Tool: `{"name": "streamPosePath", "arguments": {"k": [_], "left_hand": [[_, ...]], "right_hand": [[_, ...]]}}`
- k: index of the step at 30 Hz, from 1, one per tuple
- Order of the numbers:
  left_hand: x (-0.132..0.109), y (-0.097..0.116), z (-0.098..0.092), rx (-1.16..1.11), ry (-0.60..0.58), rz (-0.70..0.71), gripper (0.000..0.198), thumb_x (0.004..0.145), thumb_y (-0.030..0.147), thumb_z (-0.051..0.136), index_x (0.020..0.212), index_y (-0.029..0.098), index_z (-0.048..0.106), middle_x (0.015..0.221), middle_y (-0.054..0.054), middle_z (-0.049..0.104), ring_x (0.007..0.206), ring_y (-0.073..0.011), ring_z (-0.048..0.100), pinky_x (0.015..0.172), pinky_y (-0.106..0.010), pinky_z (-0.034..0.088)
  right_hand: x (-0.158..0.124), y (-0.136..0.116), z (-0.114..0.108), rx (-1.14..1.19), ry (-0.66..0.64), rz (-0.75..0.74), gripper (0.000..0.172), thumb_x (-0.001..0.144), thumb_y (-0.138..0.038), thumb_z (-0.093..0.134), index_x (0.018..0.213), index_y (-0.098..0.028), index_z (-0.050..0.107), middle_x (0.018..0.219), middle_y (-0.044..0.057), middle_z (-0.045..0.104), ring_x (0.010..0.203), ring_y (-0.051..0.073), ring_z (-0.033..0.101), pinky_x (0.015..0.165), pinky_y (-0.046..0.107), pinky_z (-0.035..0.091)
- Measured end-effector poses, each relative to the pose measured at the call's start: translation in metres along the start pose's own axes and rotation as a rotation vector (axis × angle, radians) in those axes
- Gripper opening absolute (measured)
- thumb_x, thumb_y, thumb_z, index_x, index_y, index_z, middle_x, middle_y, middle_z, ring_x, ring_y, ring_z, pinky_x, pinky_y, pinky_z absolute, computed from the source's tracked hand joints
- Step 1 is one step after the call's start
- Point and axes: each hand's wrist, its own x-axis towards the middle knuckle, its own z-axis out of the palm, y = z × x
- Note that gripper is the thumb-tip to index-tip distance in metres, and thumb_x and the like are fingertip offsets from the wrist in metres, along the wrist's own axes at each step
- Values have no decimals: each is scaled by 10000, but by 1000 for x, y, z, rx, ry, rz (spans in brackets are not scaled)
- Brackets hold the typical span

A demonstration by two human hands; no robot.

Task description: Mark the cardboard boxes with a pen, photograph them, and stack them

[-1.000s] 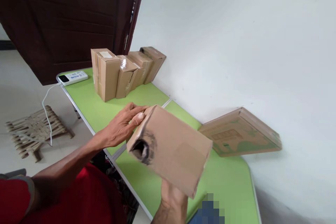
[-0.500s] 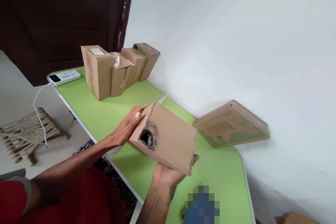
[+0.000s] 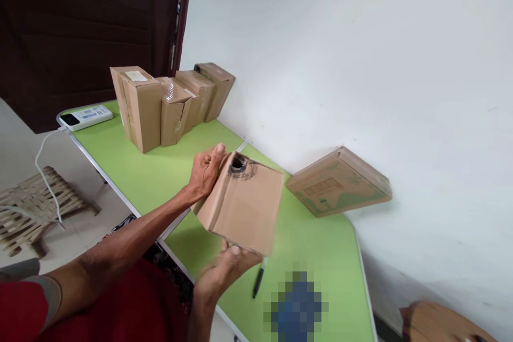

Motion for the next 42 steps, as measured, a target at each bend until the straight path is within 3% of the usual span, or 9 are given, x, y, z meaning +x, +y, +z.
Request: {"name": "streamPosePath", "arguments": {"k": [3, 5, 9, 12, 16, 21, 25, 33, 42], "left_hand": [[-9, 8, -12, -13, -312, 4, 815, 951, 856, 285, 1092, 191, 734, 1077, -125, 722, 996, -280, 653, 922, -463, 528], [-16, 12, -26, -3, -484, 21, 788, 925, 820, 447, 1431, 236, 599, 1418, -152, 624, 1316, -351, 551, 1146, -568, 420], [-20, 17, -51, -41, -628, -35, 804, 875, 676, 618, 1549, 260, 479, 1531, -151, 520, 1425, -394, 459, 1209, -604, 366], [-21, 18, -62, -59, -636, -54, 785, 872, 614, 612, 1562, 267, 470, 1541, -139, 511, 1395, -397, 489, 1180, -593, 407], [-23, 20, -68, -28, -656, -9, 767, 890, 556, 613, 1586, 280, 444, 1564, -126, 491, 1441, -382, 451, 1225, -582, 357], [-26, 27, -71, -6, -683, 35, 767, 893, 519, 613, 1598, 277, 430, 1571, -132, 494, 1455, -379, 443, 1245, -593, 325], [-31, 36, -70, -11, -709, 20, 751, 892, 521, 634, 1579, 288, 440, 1610, -122, 450, 1495, -369, 400, 1270, -589, 299], [-45, 54, -51, 111, -555, 47, 430, 1027, 435, 473, 1399, 233, 547, 1405, -132, 574, 1341, -301, 512, 1210, -496, 391], [-40, 58, -48, 235, -554, 89, 284, 1012, 363, 453, 1218, 218, 584, 1218, -98, 615, 1161, -277, 560, 1064, -447, 454]], "right_hand": [[-12, 10, -12, -1, -72, 13, 603, 981, -547, 532, 1507, -297, 377, 1562, 152, 416, 1376, 314, 497, 984, 547, 536], [-13, 12, -26, -38, -128, 12, 575, 982, -536, 551, 1490, -291, 435, 1528, 135, 464, 1368, 309, 496, 1002, 540, 526], [-6, 3, -53, 10, -258, 64, 570, 979, -630, 509, 1399, -248, 553, 1399, 130, 591, 1304, 308, 553, 1063, 565, 468], [12, -23, -56, 52, -241, 57, 617, 967, -715, 456, 1335, -238, 585, 1404, 130, 599, 1333, 308, 550, 1059, 541, 455], [45, -69, -35, -136, -128, -6, 568, 888, -620, 703, 1286, -228, 599, 1389, 120, 630, 1318, 291, 582, 1040, 468, 471], [63, -104, 1, -514, -149, 23, 912, 668, -768, 791, 1343, -191, 585, 1280, 149, 675, 1127, 316, 646, 903, 430, 511], [58, -109, 16, -719, -112, 60, 1015, 561, -878, 738, 1288, -188, 580, 1135, 160, 706, 1031, 355, 646, 851, 455, 491], [51, -111, 16, -789, -38, 58, 928, 576, -844, 699, 1222, -190, 569, 1042, 161, 703, 972, 361, 640, 808, 441, 482], [54, -104, 16, -724, -52, -49, 761, 640, -821, 704, 1099, -235, 549, 982, 122, 693, 961, 350, 643, 820, 423, 480]]}}
